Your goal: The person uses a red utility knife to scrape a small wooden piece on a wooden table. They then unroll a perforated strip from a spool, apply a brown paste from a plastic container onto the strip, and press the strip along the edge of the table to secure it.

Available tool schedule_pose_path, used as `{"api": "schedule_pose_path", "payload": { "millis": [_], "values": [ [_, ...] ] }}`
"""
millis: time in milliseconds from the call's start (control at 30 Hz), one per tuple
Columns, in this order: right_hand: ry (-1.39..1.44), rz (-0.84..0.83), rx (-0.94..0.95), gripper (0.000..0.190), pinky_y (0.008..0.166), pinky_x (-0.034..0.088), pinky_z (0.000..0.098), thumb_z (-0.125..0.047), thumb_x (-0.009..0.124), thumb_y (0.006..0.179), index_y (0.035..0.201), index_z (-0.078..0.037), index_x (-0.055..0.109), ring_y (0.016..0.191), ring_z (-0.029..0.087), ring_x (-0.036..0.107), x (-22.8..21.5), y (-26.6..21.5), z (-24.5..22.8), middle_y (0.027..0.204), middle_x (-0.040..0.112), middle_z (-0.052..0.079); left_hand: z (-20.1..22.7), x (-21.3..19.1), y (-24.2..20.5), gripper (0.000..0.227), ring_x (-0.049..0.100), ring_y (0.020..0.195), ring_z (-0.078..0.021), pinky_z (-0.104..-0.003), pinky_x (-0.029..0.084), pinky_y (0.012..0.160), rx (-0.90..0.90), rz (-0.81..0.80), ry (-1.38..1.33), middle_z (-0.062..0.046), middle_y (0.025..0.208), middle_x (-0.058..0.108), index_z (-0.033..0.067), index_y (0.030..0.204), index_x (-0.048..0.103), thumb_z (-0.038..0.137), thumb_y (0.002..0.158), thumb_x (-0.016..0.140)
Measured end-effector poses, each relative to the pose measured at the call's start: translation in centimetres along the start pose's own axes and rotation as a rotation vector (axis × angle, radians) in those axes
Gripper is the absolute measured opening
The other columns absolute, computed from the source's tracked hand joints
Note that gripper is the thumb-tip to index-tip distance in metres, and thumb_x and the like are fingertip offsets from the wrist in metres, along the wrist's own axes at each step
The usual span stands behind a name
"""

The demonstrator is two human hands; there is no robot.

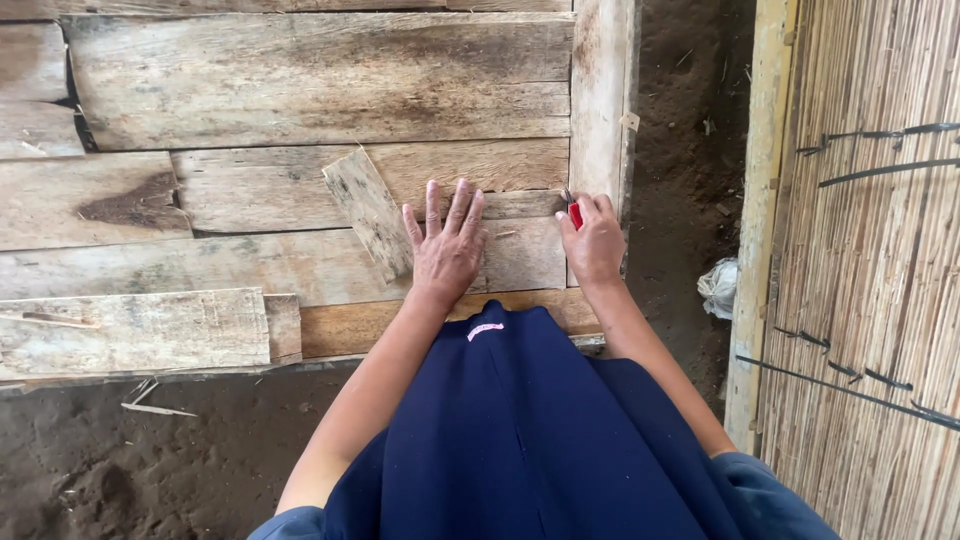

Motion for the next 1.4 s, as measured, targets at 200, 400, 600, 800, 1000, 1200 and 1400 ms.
{"api": "schedule_pose_path", "payload": {
  "millis": [200, 400, 600, 800, 1000, 1200, 1400],
  "values": [
    [-0.053, 0.057, -0.045, 0.033, 0.075, 0.062, 0.0462, -0.029, 0.075, 0.088, 0.120, -0.025, 0.066, 0.092, 0.030, 0.071, -0.5, -0.4, -0.9, 0.105, 0.055, -0.001, 0.6, 0.6, 0.0, 0.057, 0.003, 0.159, -0.0390, -0.077, 0.004, 0.117, 0.015, 0.011, 0.015, 0.002, 0.174, 0.015, 0.0238, 0.163, 0.031, 0.035, 0.109, 0.043],
    [-0.054, 0.046, -0.108, 0.034, 0.073, 0.062, 0.0435, -0.033, 0.076, 0.089, 0.122, -0.034, 0.067, 0.090, 0.027, 0.071, -0.5, -0.2, -1.6, 0.102, 0.054, -0.004, 0.3, 0.7, 0.2, 0.057, 0.006, 0.158, -0.0391, -0.078, 0.007, 0.116, 0.019, 0.030, -0.012, 0.002, 0.173, 0.018, 0.0233, 0.162, 0.034, 0.035, 0.108, 0.045],
    [-0.002, 0.068, -0.130, 0.034, 0.076, 0.061, 0.0416, -0.032, 0.079, 0.085, 0.117, -0.026, 0.069, 0.091, 0.029, 0.071, 0.0, 0.4, -1.1, 0.101, 0.056, -0.002, 0.8, 0.5, 0.3, 0.059, 0.006, 0.158, -0.0411, -0.079, 0.008, 0.116, 0.012, 0.039, 0.030, -0.001, 0.173, 0.016, 0.0214, 0.162, 0.034, 0.033, 0.106, 0.048],
    [0.200, 0.145, -0.116, 0.031, 0.080, 0.058, 0.0406, -0.018, 0.078, 0.090, 0.121, -0.018, 0.070, 0.094, 0.030, 0.070, -2.0, -0.3, 0.7, 0.105, 0.062, 0.004, 0.8, 0.2, 0.1, 0.058, 0.011, 0.158, -0.0397, -0.069, 0.012, 0.122, 0.024, 0.066, 0.010, -0.009, 0.173, 0.016, 0.0174, 0.161, 0.034, 0.029, 0.106, 0.046],
    [-0.040, 0.088, -0.211, 0.034, 0.073, 0.061, 0.0408, -0.029, 0.077, 0.090, 0.124, -0.028, 0.072, 0.087, 0.027, 0.071, -1.8, -1.9, -3.3, 0.103, 0.059, -0.002, 1.4, 1.1, -1.9, 0.066, 0.010, 0.157, -0.0442, -0.068, 0.007, 0.121, -0.116, 0.140, 0.045, -0.023, 0.169, 0.018, 0.0057, 0.161, 0.032, 0.038, 0.105, 0.048],
    [-0.080, 0.018, -0.180, 0.039, 0.070, 0.063, 0.0426, -0.032, 0.075, 0.093, 0.131, -0.032, 0.069, 0.086, 0.028, 0.072, -1.0, -1.9, -3.8, 0.104, 0.055, -0.001, 1.5, 1.3, -1.7, 0.069, 0.007, 0.158, -0.0435, -0.068, 0.006, 0.121, -0.129, 0.081, 0.047, -0.021, 0.171, 0.015, 0.0071, 0.163, 0.028, 0.038, 0.105, 0.049],
    [-0.046, 0.037, -0.227, 0.044, 0.070, 0.063, 0.0444, -0.030, 0.077, 0.089, 0.132, -0.034, 0.067, 0.090, 0.029, 0.071, -0.5, -1.7, -3.1, 0.105, 0.053, 0.000, 1.3, -0.9, -1.5, 0.072, 0.003, 0.157, -0.0461, -0.066, 0.003, 0.122, -0.157, 0.067, -0.059, -0.021, 0.172, 0.012, 0.0085, 0.161, 0.033, 0.034, 0.100, 0.060]
  ]
}}
Point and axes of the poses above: each hand's wrist, its own y-axis towards the middle knuckle, its own x-axis out of the palm, z = x × y, the point moved 7 cm from there along y, towards the middle knuckle
